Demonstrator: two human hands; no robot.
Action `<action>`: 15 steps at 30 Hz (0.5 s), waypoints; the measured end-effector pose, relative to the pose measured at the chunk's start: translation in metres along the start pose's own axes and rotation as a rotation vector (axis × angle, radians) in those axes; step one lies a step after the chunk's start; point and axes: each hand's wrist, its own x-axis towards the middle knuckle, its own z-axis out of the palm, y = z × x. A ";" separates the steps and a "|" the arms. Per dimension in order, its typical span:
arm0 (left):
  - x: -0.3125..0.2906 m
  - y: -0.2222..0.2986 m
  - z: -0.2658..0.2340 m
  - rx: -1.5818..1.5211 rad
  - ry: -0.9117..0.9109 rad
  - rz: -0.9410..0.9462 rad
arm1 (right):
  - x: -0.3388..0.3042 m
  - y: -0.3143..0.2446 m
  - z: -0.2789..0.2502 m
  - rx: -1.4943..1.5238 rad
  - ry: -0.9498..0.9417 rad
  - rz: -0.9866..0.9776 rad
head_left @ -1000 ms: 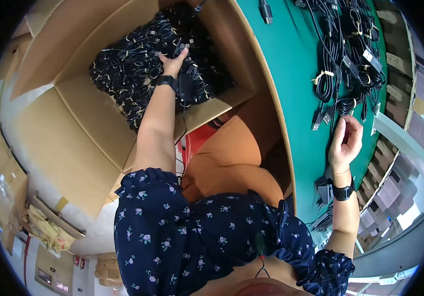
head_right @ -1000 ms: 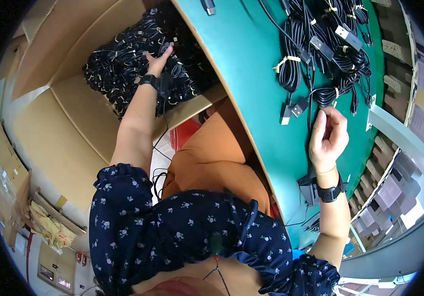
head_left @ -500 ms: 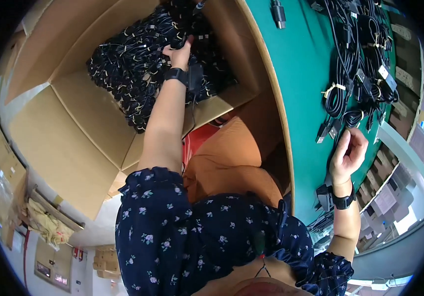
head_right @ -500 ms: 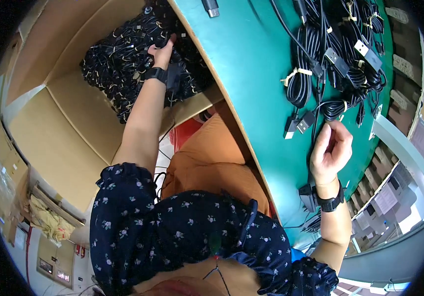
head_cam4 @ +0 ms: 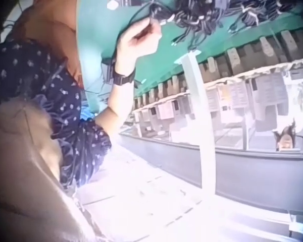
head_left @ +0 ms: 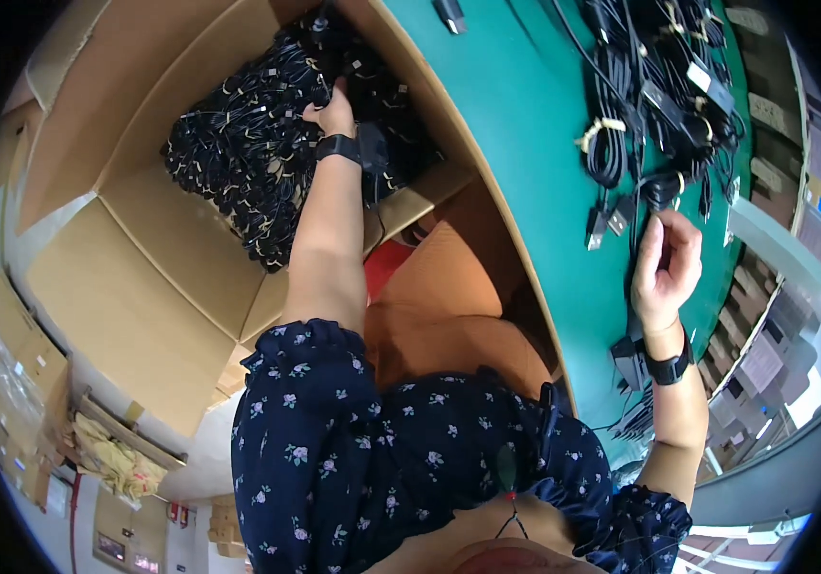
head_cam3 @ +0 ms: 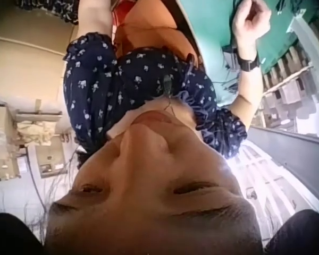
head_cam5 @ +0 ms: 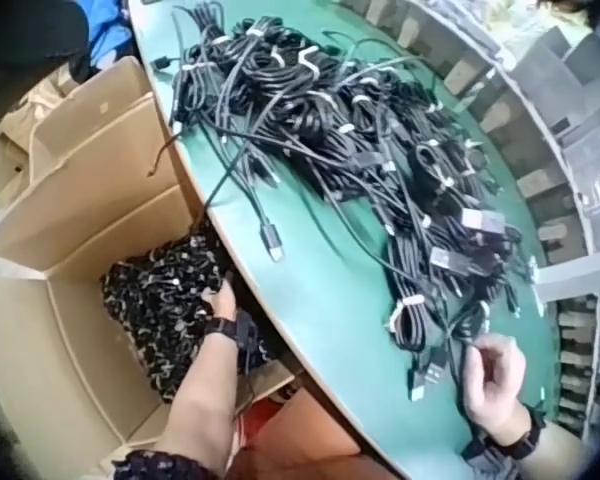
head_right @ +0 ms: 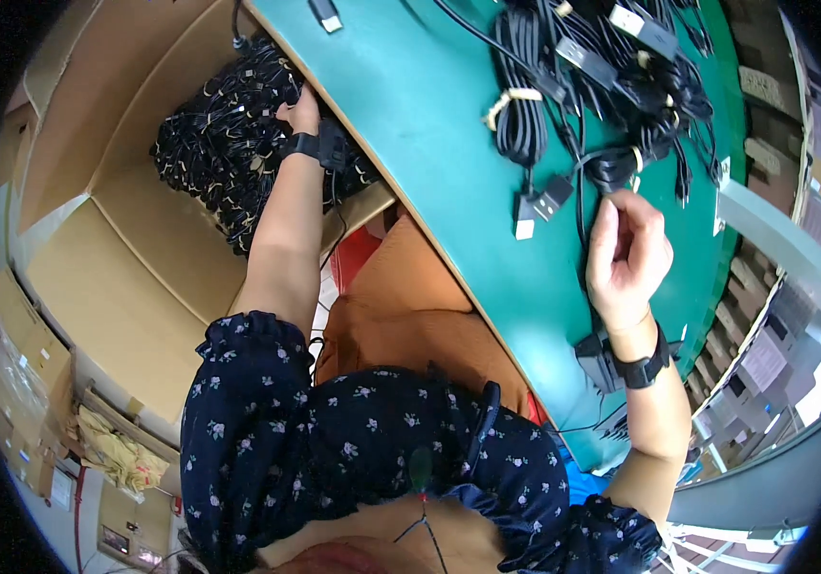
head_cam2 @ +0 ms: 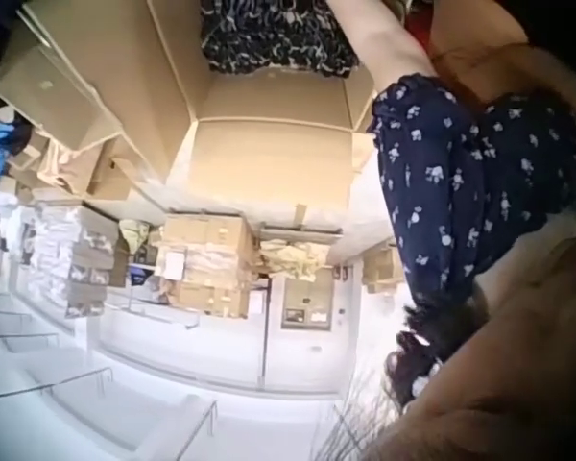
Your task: Assembling and organizing electronic cable components at a manufacturing workstation.
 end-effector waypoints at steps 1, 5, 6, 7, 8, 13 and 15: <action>0.019 -0.002 -0.016 0.116 0.036 -0.001 | 0.001 -0.003 0.002 -0.005 -0.002 -0.022; 0.029 0.007 -0.069 -0.027 -0.326 -0.004 | 0.007 -0.006 0.012 0.009 0.041 -0.060; 0.032 0.001 -0.085 -0.092 -0.294 -0.137 | 0.008 -0.006 0.016 -0.004 0.031 -0.059; 0.000 0.016 -0.079 -0.167 -0.547 -0.210 | 0.005 0.002 0.009 -0.020 0.064 -0.040; -0.034 0.035 -0.073 -0.129 -0.595 -0.207 | 0.003 0.008 0.003 -0.032 0.115 -0.019; -0.067 0.085 -0.166 -0.403 -0.425 -0.339 | 0.009 -0.005 0.011 -0.011 0.150 -0.099; -0.085 0.109 -0.185 -0.428 -0.296 -0.306 | 0.008 -0.001 0.009 -0.008 0.184 -0.099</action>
